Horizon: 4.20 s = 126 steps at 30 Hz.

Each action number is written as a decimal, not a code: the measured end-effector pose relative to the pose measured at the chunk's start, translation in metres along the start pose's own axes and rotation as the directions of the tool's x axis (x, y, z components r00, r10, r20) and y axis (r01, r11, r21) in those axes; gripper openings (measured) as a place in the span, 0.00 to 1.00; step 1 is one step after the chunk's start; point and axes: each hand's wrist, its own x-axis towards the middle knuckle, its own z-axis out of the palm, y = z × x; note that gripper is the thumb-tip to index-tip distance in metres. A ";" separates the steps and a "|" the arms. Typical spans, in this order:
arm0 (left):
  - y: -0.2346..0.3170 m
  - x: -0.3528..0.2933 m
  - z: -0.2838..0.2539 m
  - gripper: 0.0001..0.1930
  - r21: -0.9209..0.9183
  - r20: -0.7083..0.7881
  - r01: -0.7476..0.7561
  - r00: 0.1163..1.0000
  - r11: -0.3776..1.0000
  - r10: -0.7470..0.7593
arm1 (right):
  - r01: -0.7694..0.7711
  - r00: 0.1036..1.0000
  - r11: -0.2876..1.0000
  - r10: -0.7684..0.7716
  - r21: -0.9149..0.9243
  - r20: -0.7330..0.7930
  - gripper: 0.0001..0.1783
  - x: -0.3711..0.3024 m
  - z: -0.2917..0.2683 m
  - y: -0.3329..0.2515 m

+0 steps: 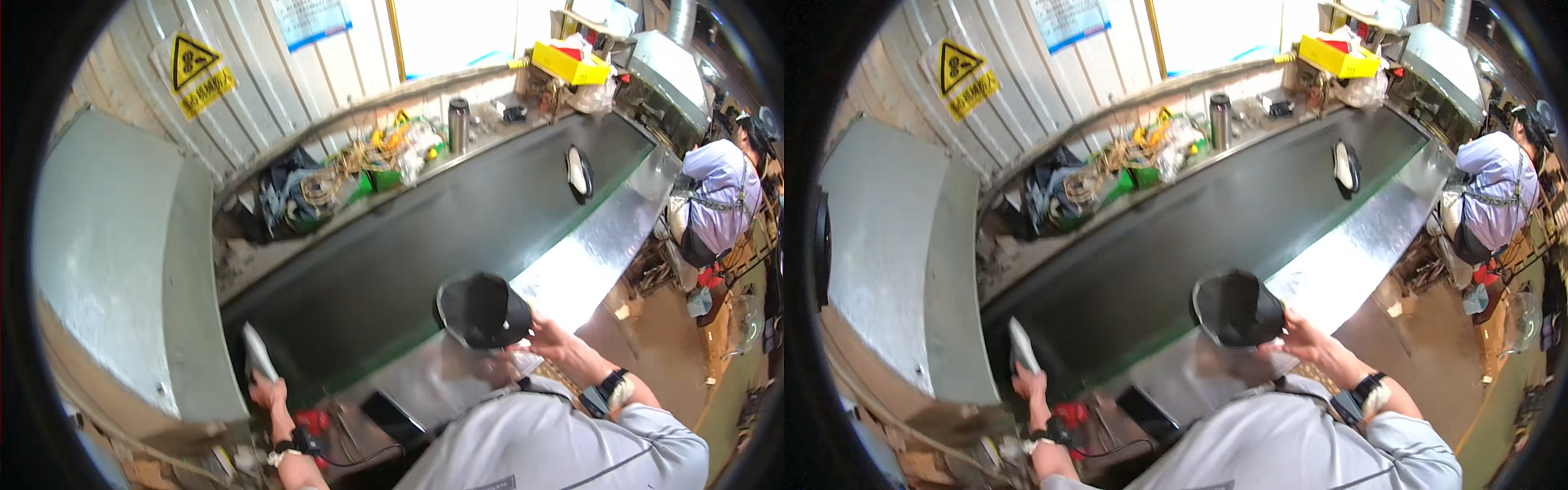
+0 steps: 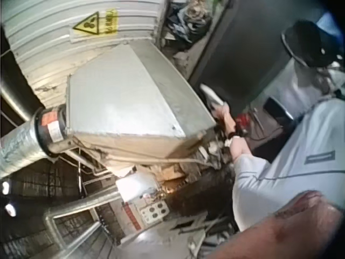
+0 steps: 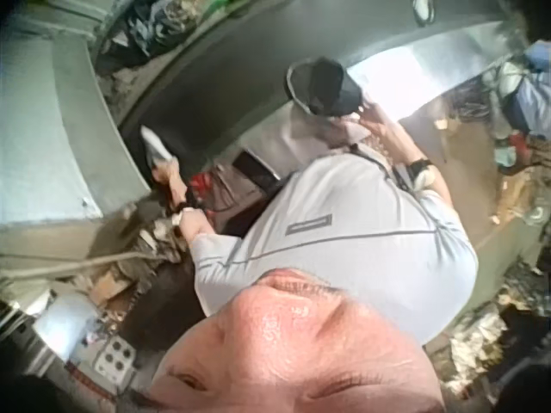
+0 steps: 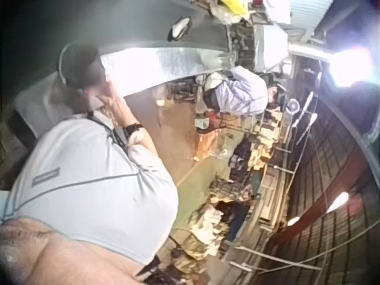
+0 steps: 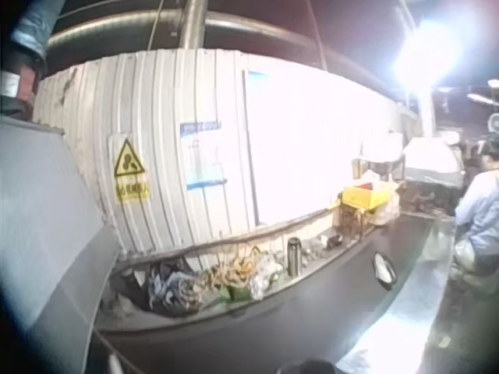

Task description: Operating a toe-lasting machine to shape the upper of a shoe over a last.

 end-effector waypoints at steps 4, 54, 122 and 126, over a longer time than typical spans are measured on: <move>0.044 -0.118 -0.042 0.31 0.185 -0.311 -0.750 0.568 0.635 0.762 | 0.081 0.995 0.989 -0.073 -0.124 0.067 0.33 -0.006 -0.015 -0.012; 0.213 -0.398 0.095 0.39 -0.321 0.215 -0.036 0.970 0.946 0.110 | 0.819 0.564 -0.186 0.083 -0.543 0.821 0.51 -0.040 -0.083 0.021; -0.401 -0.745 -0.165 0.17 -0.703 0.292 -0.516 0.418 -0.489 -0.860 | -0.260 0.346 0.322 0.911 -0.910 0.223 0.13 -0.457 0.143 0.547; -0.402 -0.738 -0.152 0.17 -0.780 0.183 -0.522 0.336 -0.344 -0.924 | -0.221 0.337 0.323 0.911 -0.920 0.239 0.15 -0.448 0.139 0.555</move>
